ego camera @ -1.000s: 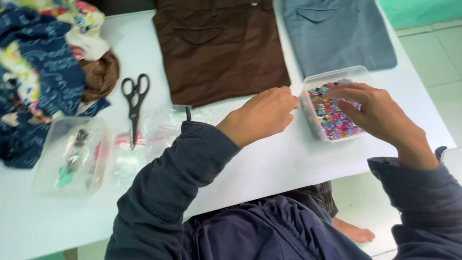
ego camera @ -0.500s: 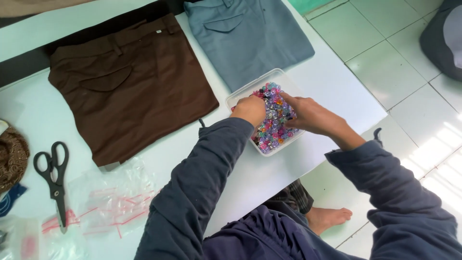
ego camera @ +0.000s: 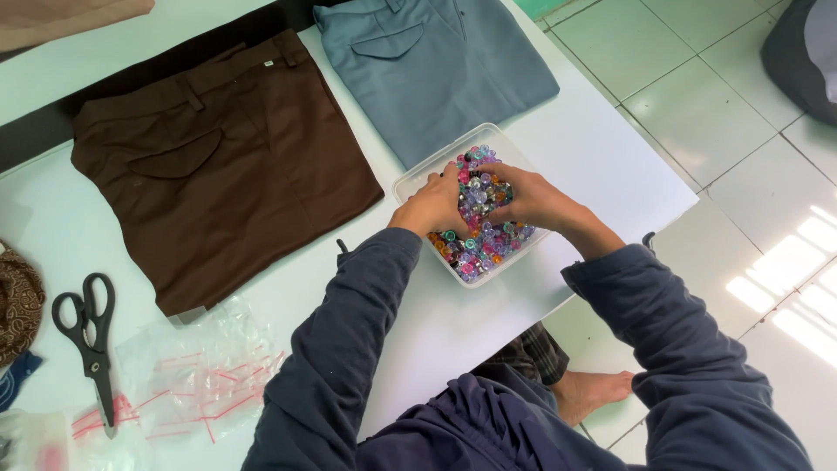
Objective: Sorting small decorative beads and placing them into small plastic zip-lock bags
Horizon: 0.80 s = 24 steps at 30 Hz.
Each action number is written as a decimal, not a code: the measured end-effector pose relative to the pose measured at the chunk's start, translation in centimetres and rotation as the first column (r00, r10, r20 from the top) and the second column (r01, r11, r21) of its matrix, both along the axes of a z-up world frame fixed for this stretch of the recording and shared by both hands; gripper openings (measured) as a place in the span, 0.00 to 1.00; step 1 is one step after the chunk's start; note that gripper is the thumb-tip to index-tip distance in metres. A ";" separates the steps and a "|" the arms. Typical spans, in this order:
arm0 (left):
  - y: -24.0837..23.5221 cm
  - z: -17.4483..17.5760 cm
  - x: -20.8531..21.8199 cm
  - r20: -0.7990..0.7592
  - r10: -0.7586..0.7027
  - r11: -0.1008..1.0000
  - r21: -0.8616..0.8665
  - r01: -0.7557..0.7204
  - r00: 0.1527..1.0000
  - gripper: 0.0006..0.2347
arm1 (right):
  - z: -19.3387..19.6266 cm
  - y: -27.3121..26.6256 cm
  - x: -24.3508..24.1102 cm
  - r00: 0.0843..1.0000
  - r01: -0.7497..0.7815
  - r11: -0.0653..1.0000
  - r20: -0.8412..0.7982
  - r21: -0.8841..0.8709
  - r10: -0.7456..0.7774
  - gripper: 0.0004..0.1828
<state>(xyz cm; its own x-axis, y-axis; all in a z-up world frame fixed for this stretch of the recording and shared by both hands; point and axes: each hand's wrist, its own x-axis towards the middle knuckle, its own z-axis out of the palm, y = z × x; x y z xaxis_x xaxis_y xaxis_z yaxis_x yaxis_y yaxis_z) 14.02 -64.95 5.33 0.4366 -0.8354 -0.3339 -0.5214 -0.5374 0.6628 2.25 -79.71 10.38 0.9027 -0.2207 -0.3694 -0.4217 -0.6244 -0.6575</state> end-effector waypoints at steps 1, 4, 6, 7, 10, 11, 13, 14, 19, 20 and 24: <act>-0.1 -0.6 -0.3 -0.006 -0.003 1.000 0.004 0.003 1.000 0.43 | -0.7 -0.4 0.0 1.000 0.003 1.000 -0.006 0.004 -0.003 0.45; -0.6 -1.3 -0.7 -0.047 0.030 0.991 -0.131 -0.036 0.998 0.34 | -1.9 -1.4 0.2 0.999 -0.001 0.999 0.052 0.037 -0.001 0.40; -1.0 -1.1 -1.2 0.045 0.008 0.966 -0.257 0.004 0.999 0.22 | -1.9 -1.6 -0.1 0.999 -0.003 1.000 0.051 -0.022 0.004 0.34; -0.7 -0.3 -1.9 0.045 0.007 0.967 -0.253 0.005 0.999 0.22 | -1.0 -1.3 -0.4 0.999 -0.002 1.000 0.052 -0.018 0.003 0.34; 0.1 1.2 -3.9 0.118 -0.045 0.964 -0.255 0.074 0.992 0.17 | 0.9 -0.4 -1.5 0.991 -0.116 0.986 0.052 -0.122 0.123 0.28; 0.0 1.4 -4.3 0.119 -0.072 0.971 -0.220 0.097 0.990 0.19 | 1.4 -0.3 -1.9 0.986 -0.160 0.975 0.012 -0.153 0.164 0.26; -0.3 0.9 -4.5 0.117 -0.100 0.976 -0.183 0.120 0.988 0.22 | 2.9 0.4 -2.6 0.979 -0.205 0.962 -0.031 -0.180 0.202 0.23; -0.5 0.0 -4.3 0.148 -0.096 0.987 -0.117 0.114 0.984 0.21 | 3.9 1.0 -2.8 0.974 -0.226 0.952 -0.054 -0.207 0.220 0.27; -1.2 -0.2 -4.4 0.286 -0.172 0.975 0.189 0.120 0.943 0.31 | 5.4 1.9 -3.0 0.954 -0.280 0.917 -0.185 -0.283 0.234 0.38; -1.1 1.1 -5.0 0.407 -0.194 0.961 0.262 0.090 0.893 0.27 | 5.0 1.9 -2.8 0.951 -0.281 0.909 -0.216 -0.309 0.221 0.42; -1.0 3.7 -7.2 0.618 -0.340 0.879 0.476 0.007 0.709 0.28 | 1.3 0.9 -1.9 0.934 -0.313 0.872 -0.287 -0.377 0.211 0.52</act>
